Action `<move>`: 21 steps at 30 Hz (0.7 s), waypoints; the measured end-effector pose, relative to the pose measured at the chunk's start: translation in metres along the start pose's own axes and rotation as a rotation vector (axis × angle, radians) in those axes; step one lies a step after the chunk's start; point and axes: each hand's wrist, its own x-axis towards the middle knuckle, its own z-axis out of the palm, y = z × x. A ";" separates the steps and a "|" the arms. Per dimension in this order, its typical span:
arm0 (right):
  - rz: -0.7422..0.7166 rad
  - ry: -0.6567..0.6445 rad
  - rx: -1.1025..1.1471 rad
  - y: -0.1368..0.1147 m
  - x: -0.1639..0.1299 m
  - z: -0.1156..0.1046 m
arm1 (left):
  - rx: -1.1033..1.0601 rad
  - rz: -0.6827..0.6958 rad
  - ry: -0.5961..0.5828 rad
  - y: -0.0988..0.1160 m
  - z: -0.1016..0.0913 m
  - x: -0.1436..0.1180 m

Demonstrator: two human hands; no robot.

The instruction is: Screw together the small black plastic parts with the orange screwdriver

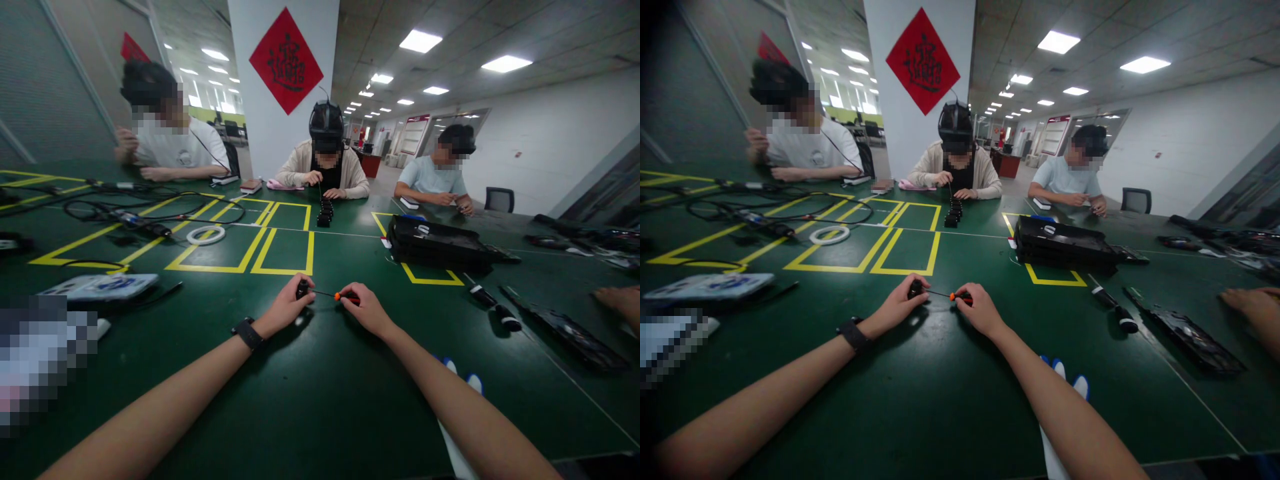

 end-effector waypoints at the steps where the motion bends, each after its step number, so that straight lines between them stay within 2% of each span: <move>1: 0.006 0.006 -0.003 0.000 0.000 0.000 | 0.001 0.004 -0.002 0.000 0.000 0.000; 14: 0.003 -0.010 -0.029 0.003 0.002 0.001 | 0.013 -0.009 0.009 0.004 0.000 0.000; 21: 0.006 0.012 -0.016 -0.002 0.000 0.001 | -0.095 -0.042 0.047 0.005 0.001 0.000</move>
